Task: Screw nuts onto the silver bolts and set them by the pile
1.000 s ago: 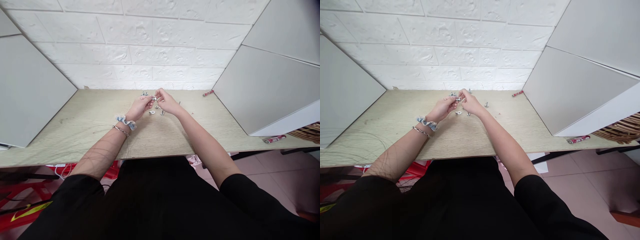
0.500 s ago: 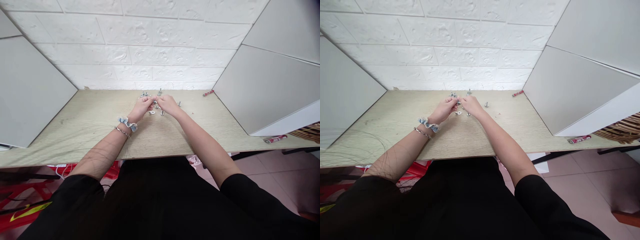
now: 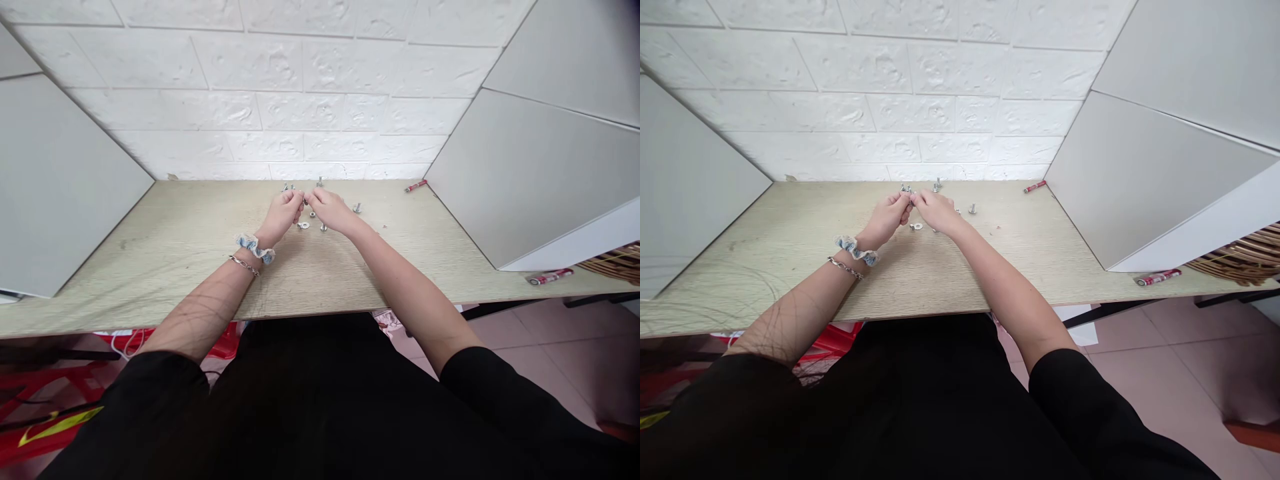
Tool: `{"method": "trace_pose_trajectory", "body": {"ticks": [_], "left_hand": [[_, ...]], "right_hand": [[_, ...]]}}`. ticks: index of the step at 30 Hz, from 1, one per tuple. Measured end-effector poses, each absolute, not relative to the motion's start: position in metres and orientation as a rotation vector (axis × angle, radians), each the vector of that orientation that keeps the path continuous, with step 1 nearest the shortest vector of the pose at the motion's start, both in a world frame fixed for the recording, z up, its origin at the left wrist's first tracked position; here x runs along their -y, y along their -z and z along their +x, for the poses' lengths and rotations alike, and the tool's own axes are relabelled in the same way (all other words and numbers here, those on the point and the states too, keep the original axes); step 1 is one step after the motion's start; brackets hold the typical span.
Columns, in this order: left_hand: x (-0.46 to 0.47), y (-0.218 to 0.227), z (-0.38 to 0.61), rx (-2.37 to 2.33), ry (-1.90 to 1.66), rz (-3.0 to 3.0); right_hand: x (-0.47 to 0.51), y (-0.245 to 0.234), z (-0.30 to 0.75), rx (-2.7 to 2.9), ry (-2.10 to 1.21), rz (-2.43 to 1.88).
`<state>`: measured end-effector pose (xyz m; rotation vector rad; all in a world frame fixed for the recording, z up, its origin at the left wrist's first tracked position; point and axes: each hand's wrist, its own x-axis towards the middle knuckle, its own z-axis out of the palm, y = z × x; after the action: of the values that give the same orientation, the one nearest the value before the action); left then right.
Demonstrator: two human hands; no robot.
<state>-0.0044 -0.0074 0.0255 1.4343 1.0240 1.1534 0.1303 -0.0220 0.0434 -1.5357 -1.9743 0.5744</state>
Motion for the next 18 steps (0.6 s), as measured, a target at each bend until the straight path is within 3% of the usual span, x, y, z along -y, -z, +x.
{"method": "trace_pose_trajectory", "body": {"ticks": [10,18], "left_hand": [[0.0027,-0.0229,-0.0029,-0.932,-1.165,1.250],[0.0086,-0.0252,-0.0029,-0.782,-1.141,1.150]], "right_hand": [[0.0192,-0.0414,0.1321,1.879,-0.435,-1.569],[0.0201,-0.0444,0.1320,1.922,-0.532,-1.579]]}}
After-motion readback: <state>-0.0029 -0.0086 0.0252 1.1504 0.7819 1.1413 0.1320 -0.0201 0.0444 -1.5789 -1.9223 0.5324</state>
